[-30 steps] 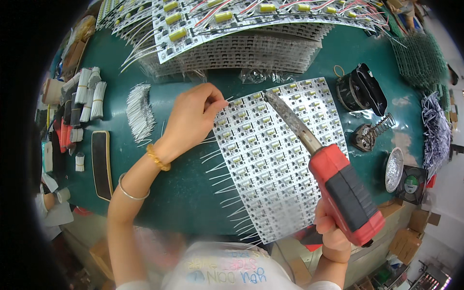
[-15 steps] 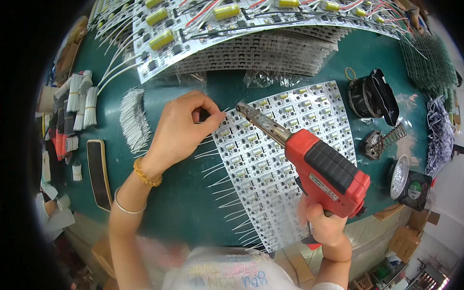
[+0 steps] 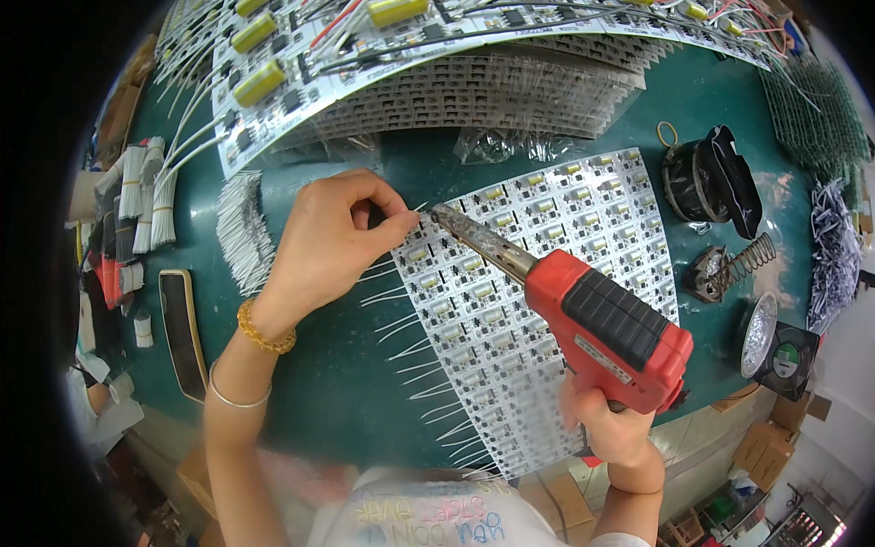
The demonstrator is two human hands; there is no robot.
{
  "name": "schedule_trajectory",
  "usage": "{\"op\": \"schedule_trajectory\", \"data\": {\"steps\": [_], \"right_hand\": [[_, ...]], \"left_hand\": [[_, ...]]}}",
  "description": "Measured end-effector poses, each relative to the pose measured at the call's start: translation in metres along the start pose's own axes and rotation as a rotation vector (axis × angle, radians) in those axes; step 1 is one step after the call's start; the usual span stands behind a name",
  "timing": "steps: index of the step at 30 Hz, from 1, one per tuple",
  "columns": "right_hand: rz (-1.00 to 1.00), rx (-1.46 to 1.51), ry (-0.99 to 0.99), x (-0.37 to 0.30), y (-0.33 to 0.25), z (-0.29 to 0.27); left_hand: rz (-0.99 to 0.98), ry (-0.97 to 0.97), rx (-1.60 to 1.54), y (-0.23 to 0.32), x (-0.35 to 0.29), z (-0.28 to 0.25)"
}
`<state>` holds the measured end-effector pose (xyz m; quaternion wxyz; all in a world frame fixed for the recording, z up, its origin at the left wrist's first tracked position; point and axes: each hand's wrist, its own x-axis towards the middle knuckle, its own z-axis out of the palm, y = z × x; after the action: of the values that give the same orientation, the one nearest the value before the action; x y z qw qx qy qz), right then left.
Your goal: The person uses a soldering iron to attach white wires to a grid of LED modules on a circuit board. They repeatedly pick up wires, position them on the board, and apply the soldering iron to secure the connections. The person works methodically across the board, handling wires and the tool with both hands.
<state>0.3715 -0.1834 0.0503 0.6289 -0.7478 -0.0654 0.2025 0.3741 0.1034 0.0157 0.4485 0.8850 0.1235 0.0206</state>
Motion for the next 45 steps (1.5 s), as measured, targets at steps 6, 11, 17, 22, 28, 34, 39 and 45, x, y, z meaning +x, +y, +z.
{"op": "schedule_trajectory", "data": {"steps": [6,11,17,22,28,34,39,45], "right_hand": [[0.002,0.067,-0.082,-0.003,0.003,-0.011],[0.016,0.171,-0.114,-0.005,0.002,-0.013],[0.009,0.023,-0.043,-0.003,0.000,-0.004],[-0.072,0.086,-0.021,-0.007,0.003,-0.005],[-0.071,0.073,-0.071,-0.016,0.011,-0.020],[-0.090,0.321,-0.047,-0.019,0.009,-0.012],[-0.179,0.257,-0.063,-0.026,0.008,-0.013],[-0.197,0.126,0.031,-0.027,0.009,-0.006]], "left_hand": [[-0.020,-0.015,0.004,0.004,0.002,-0.003],[-0.005,-0.012,0.014,0.003,0.003,-0.003],[-0.068,-0.050,0.063,0.012,0.002,-0.005],[-0.037,-0.022,0.058,0.009,0.000,-0.003],[0.035,-0.005,0.024,-0.005,-0.003,0.002],[0.202,0.100,0.225,-0.008,-0.007,0.011],[0.285,0.185,0.238,-0.002,-0.016,0.019],[0.305,0.192,0.158,-0.010,-0.013,0.018]]}}
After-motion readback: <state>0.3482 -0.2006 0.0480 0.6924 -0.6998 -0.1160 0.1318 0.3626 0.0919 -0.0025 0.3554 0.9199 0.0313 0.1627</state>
